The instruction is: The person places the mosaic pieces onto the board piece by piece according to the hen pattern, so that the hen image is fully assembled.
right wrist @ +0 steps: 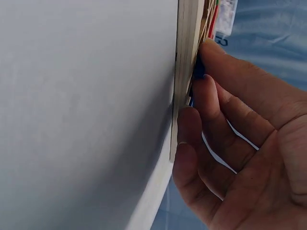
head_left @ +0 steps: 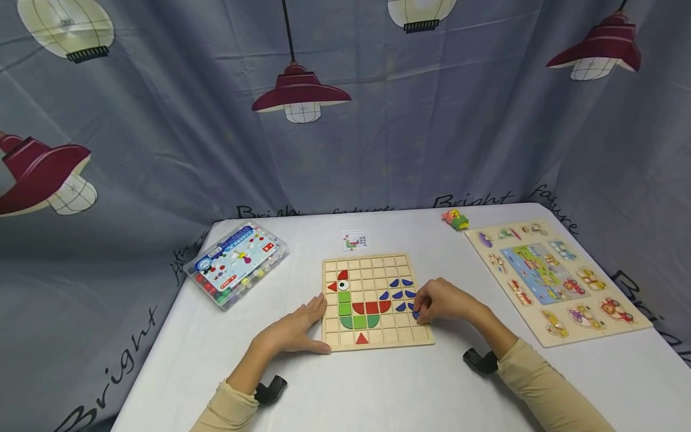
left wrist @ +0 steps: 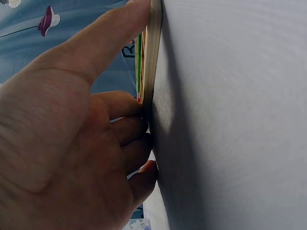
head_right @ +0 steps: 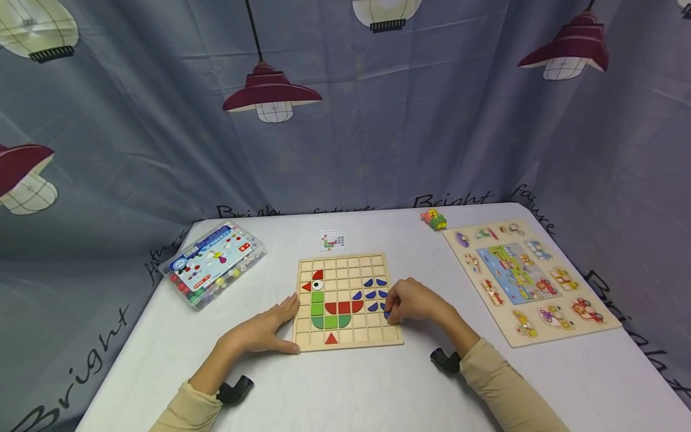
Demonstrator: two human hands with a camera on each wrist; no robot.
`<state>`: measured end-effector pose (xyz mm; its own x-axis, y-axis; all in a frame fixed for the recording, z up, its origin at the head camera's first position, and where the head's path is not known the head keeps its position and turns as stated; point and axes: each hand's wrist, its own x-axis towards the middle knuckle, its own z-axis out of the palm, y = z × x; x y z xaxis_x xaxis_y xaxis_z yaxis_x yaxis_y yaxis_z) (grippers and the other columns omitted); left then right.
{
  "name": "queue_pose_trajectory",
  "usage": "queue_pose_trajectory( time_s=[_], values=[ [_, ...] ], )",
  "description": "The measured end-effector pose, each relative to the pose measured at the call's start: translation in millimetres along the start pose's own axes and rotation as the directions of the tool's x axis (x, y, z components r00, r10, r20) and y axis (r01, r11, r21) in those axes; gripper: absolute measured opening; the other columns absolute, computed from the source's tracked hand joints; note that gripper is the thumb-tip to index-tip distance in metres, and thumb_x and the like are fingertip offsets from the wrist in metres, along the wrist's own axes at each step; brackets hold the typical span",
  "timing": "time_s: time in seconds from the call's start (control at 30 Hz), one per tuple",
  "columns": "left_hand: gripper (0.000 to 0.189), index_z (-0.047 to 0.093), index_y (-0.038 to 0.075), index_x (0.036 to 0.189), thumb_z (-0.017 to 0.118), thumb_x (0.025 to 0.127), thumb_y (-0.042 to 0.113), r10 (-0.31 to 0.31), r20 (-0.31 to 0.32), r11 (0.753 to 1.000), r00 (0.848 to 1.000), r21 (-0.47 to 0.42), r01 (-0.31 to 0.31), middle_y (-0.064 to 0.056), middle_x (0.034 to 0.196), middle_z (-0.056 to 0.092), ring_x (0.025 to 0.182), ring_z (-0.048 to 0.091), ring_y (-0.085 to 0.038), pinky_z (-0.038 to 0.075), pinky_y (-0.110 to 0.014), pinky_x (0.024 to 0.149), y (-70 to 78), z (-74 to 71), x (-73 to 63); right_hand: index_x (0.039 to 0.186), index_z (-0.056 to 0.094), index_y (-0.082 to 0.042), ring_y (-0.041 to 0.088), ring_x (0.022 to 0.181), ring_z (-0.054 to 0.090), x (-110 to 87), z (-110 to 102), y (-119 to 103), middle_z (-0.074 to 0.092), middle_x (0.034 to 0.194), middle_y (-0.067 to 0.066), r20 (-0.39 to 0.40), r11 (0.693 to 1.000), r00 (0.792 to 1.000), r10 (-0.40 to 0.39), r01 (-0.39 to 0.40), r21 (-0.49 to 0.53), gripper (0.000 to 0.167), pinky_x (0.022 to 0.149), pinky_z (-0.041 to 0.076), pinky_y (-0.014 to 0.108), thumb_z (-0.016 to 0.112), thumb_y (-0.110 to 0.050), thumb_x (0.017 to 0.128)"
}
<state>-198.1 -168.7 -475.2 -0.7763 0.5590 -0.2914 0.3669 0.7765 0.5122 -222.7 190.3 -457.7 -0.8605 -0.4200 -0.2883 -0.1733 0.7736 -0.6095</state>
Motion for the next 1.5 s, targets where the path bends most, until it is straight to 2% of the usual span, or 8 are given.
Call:
queue_pose_trajectory(
  time_s=[0.23, 0.47, 0.8, 1.5],
  values=[
    [0.105, 0.021, 0.003, 0.154, 0.074, 0.079, 0.054, 0.001, 0.0, 1.0, 1.0, 0.005, -0.001, -0.01, 0.165, 0.012, 0.153, 0.013, -0.029, 0.019, -0.045, 0.124, 0.8, -0.5, -1.0, 0.077, 0.072, -0.009, 0.008, 0.06, 0.054, -2.5, 1.5, -1.5, 0.063, 0.066, -0.005, -0.008, 1.0, 1.0, -0.03, 0.03, -0.007, 0.015, 0.052, 0.046, 0.018, 0.084, -0.007, 0.07],
    [0.105, 0.021, 0.004, 0.154, 0.074, 0.078, 0.054, -0.001, 0.0, 1.0, 1.0, 0.003, 0.001, -0.01, 0.165, 0.011, 0.153, 0.013, -0.028, 0.019, -0.045, 0.125, 1.9, -0.3, -0.3, 0.074, 0.072, -0.011, 0.008, 0.059, 0.053, -5.1, 2.7, -4.1, 0.062, 0.064, -0.005, -0.018, 0.999, 1.0, -0.017, 0.016, -0.035, 0.015, 0.052, 0.044, 0.018, 0.085, -0.007, 0.069],
    [0.106, 0.02, 0.004, 0.154, 0.074, 0.078, 0.054, 0.0, 0.005, 1.0, 1.0, 0.002, 0.0, -0.01, 0.165, 0.011, 0.153, 0.013, -0.028, 0.019, -0.045, 0.125, 1.3, 1.3, -1.9, 0.074, 0.072, -0.011, 0.009, 0.059, 0.053, -6.8, 4.2, -4.8, 0.061, 0.064, -0.004, 0.001, 1.0, 1.0, 0.012, -0.012, -0.016, 0.016, 0.052, 0.045, 0.019, 0.086, -0.007, 0.068],
    [0.106, 0.021, 0.002, 0.154, 0.074, 0.078, 0.054, 0.016, 0.007, 1.0, 1.0, 0.011, -0.016, -0.012, 0.164, 0.012, 0.153, 0.013, -0.027, 0.018, -0.044, 0.125, 0.4, 3.5, -4.0, 0.074, 0.071, -0.009, 0.009, 0.059, 0.053, -9.2, 6.2, -3.8, 0.062, 0.063, -0.003, 0.004, 1.0, 1.0, 0.005, -0.005, 0.015, 0.015, 0.051, 0.044, 0.02, 0.085, -0.006, 0.068]
  ],
)
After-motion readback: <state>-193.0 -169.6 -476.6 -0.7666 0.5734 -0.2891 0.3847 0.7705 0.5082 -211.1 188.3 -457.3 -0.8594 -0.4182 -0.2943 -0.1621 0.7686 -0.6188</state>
